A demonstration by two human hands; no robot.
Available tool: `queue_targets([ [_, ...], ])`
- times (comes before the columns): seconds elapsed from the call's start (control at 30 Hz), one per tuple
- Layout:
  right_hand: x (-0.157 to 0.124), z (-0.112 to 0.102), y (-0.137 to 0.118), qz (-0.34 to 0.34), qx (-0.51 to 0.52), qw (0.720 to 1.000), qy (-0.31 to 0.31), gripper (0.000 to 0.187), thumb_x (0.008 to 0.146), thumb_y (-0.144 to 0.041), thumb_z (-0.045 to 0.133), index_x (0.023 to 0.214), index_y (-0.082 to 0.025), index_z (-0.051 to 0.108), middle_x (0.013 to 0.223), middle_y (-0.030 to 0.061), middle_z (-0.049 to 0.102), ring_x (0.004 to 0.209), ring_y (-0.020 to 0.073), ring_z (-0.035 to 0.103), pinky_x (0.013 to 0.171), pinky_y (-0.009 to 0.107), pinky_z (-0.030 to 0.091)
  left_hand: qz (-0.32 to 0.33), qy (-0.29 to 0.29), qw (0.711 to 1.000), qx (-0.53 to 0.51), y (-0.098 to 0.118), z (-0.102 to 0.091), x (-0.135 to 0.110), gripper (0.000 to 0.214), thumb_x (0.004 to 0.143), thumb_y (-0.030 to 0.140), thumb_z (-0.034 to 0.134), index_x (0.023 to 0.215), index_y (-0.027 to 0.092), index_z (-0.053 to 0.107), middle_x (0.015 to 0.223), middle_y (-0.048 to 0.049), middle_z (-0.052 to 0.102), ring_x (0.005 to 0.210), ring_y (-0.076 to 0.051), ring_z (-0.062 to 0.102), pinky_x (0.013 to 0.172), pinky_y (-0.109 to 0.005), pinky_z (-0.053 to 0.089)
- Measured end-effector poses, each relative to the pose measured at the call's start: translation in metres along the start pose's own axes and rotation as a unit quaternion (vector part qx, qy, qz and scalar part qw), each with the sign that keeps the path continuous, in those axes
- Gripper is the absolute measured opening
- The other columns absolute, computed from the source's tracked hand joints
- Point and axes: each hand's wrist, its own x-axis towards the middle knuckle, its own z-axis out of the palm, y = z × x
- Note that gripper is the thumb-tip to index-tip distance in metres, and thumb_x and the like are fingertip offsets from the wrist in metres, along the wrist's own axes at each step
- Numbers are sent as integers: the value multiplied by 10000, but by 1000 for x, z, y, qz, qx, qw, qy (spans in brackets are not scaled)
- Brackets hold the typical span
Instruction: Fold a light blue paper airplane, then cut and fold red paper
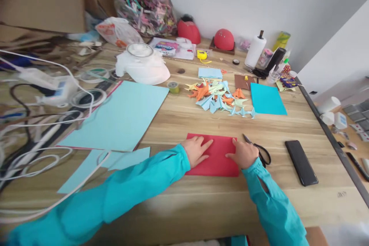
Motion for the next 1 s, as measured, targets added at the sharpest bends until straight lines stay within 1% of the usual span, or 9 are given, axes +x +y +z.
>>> queue_targets([
  [0.07, 1, -1, -1, 0, -1, 1000, 1, 603, 704, -615, 542, 1220, -305, 510, 967, 70, 696, 915, 260, 643, 719, 337, 472, -35, -7, 999, -2, 9, -2, 6, 607, 813, 505, 430, 1355, 238, 367, 1039, -196, 534, 895, -327, 538, 646, -387, 443],
  [0.17, 2, -3, -1, 2, -7, 1000, 3, 590, 702, -628, 535, 1191, -297, 541, 984, 82, 689, 924, 260, 639, 729, 336, 472, -53, 3, 998, -14, 18, 0, 11, 652, 776, 582, 440, 1320, 223, 426, 1077, -206, 507, 913, -339, 517, 636, -375, 430],
  [0.27, 4, -3, -1, 2, -8, 1000, 4, 595, 694, -651, 527, 1160, -283, 562, 991, 92, 683, 924, 262, 639, 735, 335, 469, -44, 19, 999, -18, 21, 6, 12, 687, 768, 599, 437, 1317, 187, 432, 1237, -215, 441, 957, -357, 490, 673, -405, 426],
  [0.37, 4, -2, -2, -4, -14, 1000, 5, 623, 685, -688, 496, 1137, -267, 571, 980, 100, 684, 921, 266, 639, 733, 347, 472, -23, 23, 999, -21, 21, 10, 11, 688, 778, 575, 435, 1340, 179, 400, 1405, -174, 317, 997, -368, 468, 716, -439, 424],
  [0.43, 4, 0, -3, -10, -21, 1000, 11, 634, 701, -700, 460, 1145, -259, 562, 967, 104, 686, 924, 265, 638, 742, 360, 472, -18, 19, 999, -25, 22, 11, 10, 691, 769, 575, 450, 1356, 221, 371, 1431, -134, 302, 1025, -386, 452, 720, -456, 428],
  [0.57, 4, 1, -4, -11, -24, 1000, 16, 615, 736, -689, 423, 1155, -258, 556, 977, 109, 683, 931, 264, 635, 752, 372, 469, -40, -3, 999, -22, 30, 6, 9, 681, 760, 594, 451, 1371, 329, 309, 1445, -88, 291, 1078, -443, 403, 687, -499, 439],
  [0.77, 5, -3, -4, -8, -18, 1000, 0, 583, 751, -671, 436, 1104, -230, 581, 990, 107, 667, 942, 250, 628, 751, 352, 442, -69, -20, 997, -21, 36, -1, 3, 666, 776, 574, 443, 1375, 321, 300, 1444, -105, 286, 1104, -447, 376, 678, -525, 448],
  [0.87, 5, -2, -4, -8, -17, 1000, 8, 612, 680, -689, 511, 1088, -239, 581, 987, 114, 672, 932, 270, 630, 742, 353, 457, -85, -7, 996, -28, 34, -1, -2, 670, 776, 575, 446, 1371, 292, 320, 1436, -136, 292, 1114, -424, 381, 687, -502, 456],
  [1.0, 6, 1, -2, -12, -22, 1000, 7, 676, 678, -709, 485, 1171, -249, 534, 1012, 120, 663, 936, 283, 627, 735, 367, 459, -84, 24, 995, -43, 27, 6, -14, 791, 720, 689, 412, 1359, 226, 357, 1414, -207, 297, 1147, -401, 372, 757, -478, 434],
])
